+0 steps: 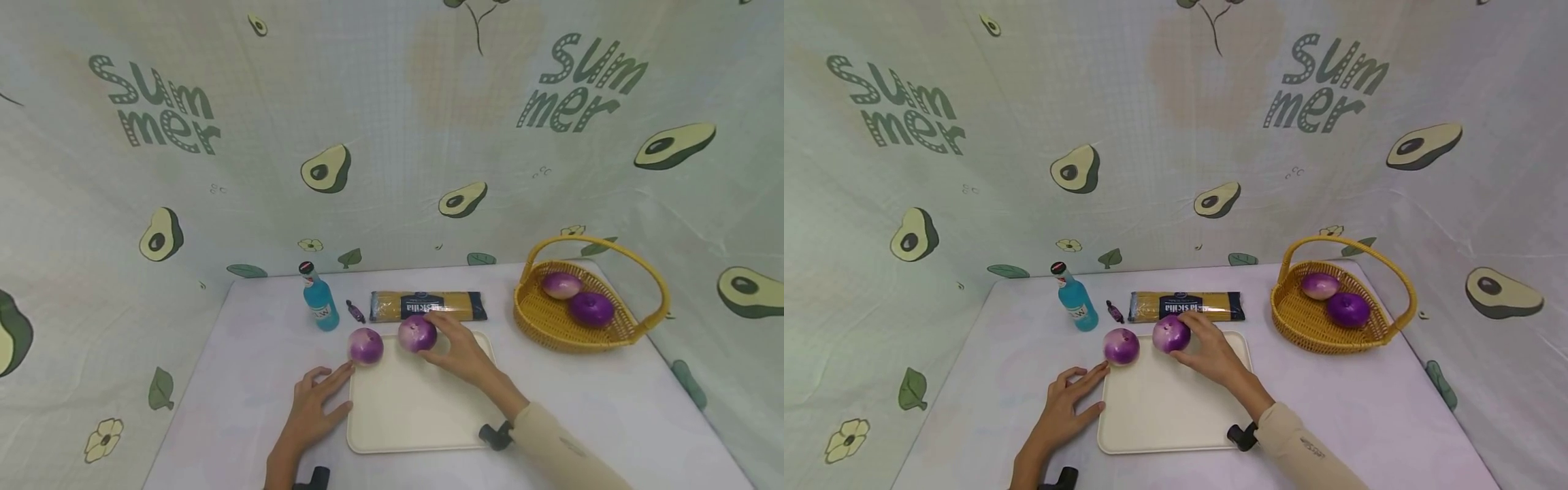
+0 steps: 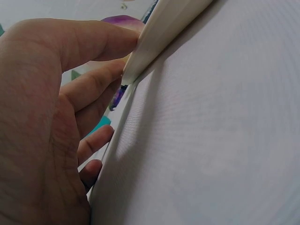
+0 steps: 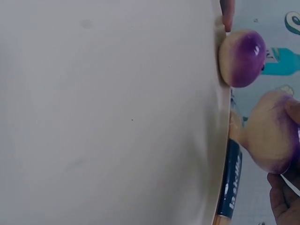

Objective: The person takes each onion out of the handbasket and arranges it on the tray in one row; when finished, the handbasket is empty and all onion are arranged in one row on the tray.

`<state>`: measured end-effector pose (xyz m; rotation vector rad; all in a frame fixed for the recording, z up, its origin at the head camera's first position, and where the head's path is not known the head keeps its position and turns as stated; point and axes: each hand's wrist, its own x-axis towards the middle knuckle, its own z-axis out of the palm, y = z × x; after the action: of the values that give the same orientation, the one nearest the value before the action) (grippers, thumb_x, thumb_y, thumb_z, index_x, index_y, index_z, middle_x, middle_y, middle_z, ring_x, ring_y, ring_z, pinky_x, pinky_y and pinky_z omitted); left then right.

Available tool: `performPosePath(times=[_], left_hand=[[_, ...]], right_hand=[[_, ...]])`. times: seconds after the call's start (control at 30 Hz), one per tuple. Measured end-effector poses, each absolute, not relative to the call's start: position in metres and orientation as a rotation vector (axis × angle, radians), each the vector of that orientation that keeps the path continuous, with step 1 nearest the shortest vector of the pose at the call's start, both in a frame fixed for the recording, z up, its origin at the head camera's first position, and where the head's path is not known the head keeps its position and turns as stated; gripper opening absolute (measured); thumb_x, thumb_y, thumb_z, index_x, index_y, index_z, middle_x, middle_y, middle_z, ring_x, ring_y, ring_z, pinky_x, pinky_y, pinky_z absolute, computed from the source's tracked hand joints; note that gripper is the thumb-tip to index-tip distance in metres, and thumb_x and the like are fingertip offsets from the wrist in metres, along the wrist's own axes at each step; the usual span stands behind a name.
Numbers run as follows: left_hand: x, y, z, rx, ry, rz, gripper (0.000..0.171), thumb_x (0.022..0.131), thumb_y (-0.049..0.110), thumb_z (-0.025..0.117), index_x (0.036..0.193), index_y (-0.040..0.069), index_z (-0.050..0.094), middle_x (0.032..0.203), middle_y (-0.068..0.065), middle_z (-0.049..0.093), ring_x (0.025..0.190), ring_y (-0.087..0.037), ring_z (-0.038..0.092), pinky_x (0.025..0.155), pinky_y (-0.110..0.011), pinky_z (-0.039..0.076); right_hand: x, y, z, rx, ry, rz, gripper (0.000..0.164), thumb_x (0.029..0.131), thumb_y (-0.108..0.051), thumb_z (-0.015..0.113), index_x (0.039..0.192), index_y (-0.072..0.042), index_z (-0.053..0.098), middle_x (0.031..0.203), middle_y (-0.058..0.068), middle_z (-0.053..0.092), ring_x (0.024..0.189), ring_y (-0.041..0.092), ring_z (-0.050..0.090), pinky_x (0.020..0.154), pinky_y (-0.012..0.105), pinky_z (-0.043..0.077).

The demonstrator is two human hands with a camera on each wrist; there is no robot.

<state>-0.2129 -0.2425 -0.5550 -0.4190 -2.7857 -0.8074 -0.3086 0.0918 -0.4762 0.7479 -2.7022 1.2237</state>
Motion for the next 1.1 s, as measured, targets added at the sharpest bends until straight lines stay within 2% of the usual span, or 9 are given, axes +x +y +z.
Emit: performPosePath(times=[0.37, 0.6, 1.1], left_hand=[[-0.209, -0.243, -0.559, -0.394, -2.819, -0.836, 0.064, 0.086, 0.044, 0.072, 0.146, 0.035, 0.052, 0.149, 0.019, 0.047, 0.130, -0.026, 0.041, 0.098, -0.055, 0.028], [-0.207, -0.242, -0.556, -0.377, -2.826, -0.849, 0.065, 0.085, 0.041, 0.073, 0.146, 0.035, 0.052, 0.149, 0.020, 0.047, 0.130, -0.025, 0.041, 0.099, -0.054, 0.028], [-0.210, -0.241, -0.552, -0.383, -2.811, -0.837, 0.064, 0.086, 0.041, 0.072, 0.146, 0.033, 0.053, 0.149, 0.019, 0.047, 0.130, -0.026, 0.042, 0.098, -0.053, 0.028]], right_hand=[[-0.303, 0.082, -0.486, 0.752, -2.708, 1.239, 0.076, 0.075, -0.023, 0.089, 0.141, -0.008, 0.055, 0.146, 0.013, 0.051, 0.133, 0.036, 0.048, 0.102, 0.055, 0.042], [-0.304, 0.076, -0.491, 0.802, -2.671, 1.233, 0.075, 0.075, -0.020, 0.089, 0.140, -0.006, 0.056, 0.144, 0.014, 0.052, 0.131, 0.036, 0.050, 0.103, 0.053, 0.042], [-0.312, 0.069, -0.494, 0.808, -2.686, 1.257, 0.073, 0.075, -0.022, 0.089, 0.139, -0.008, 0.057, 0.144, 0.013, 0.053, 0.133, 0.034, 0.048, 0.106, 0.051, 0.039]])
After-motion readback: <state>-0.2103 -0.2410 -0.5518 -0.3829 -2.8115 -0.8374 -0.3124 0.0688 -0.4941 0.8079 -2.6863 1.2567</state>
